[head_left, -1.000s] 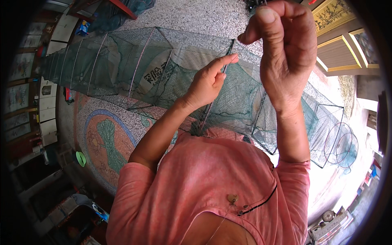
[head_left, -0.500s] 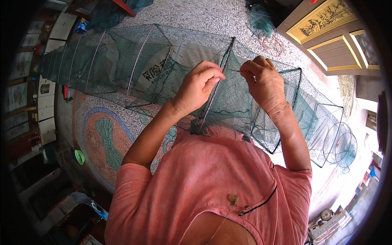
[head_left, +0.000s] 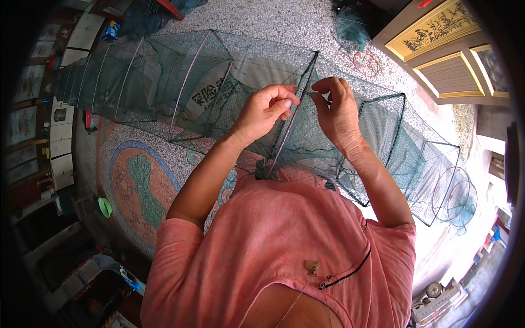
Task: The person mends a large green fishing net by hand, using a small dark tool to weave or tie the mesh.
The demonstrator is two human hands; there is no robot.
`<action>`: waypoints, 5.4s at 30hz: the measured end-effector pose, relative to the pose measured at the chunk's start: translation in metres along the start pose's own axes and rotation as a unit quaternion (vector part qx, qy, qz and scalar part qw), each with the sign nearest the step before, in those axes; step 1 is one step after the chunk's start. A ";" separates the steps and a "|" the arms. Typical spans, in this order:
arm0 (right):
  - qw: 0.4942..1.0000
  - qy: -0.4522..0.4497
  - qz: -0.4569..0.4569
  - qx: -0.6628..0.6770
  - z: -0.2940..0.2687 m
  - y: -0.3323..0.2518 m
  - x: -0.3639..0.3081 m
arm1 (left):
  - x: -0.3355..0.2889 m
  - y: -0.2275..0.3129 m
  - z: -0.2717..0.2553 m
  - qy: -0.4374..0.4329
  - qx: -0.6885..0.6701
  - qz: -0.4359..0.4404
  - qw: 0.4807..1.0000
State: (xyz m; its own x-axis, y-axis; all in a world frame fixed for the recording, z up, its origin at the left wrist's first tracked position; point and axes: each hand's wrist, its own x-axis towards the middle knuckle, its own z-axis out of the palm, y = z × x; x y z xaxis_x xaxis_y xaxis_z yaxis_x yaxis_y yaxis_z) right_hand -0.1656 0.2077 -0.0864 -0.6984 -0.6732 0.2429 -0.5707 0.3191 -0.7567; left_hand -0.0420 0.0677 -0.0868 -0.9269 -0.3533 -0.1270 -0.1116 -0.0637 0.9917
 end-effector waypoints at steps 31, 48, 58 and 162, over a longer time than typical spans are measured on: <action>0.969 0.022 -0.151 0.194 -0.052 -0.079 0.065 | 0.003 0.010 0.014 0.036 0.017 0.083 0.996; 0.977 -0.095 -0.065 -0.181 -0.041 -0.015 -0.001 | -0.013 0.014 0.005 0.016 0.260 0.197 0.945; 0.998 -0.037 -0.050 -0.031 -0.009 -0.008 -0.004 | -0.015 -0.004 0.007 0.029 0.033 -0.007 0.999; 0.945 -0.016 -0.111 0.308 -0.014 -0.119 0.043 | -0.025 -0.017 0.018 0.109 0.167 0.152 0.968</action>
State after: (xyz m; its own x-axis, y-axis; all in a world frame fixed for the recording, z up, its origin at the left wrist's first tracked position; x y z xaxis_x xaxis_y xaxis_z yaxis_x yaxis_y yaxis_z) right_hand -0.1341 0.1498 0.0222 -0.5721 -0.7003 0.4269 -0.3355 -0.2751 -0.9010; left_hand -0.0230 0.0942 -0.0998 -0.8419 -0.4988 0.2059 0.0100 0.3671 0.9301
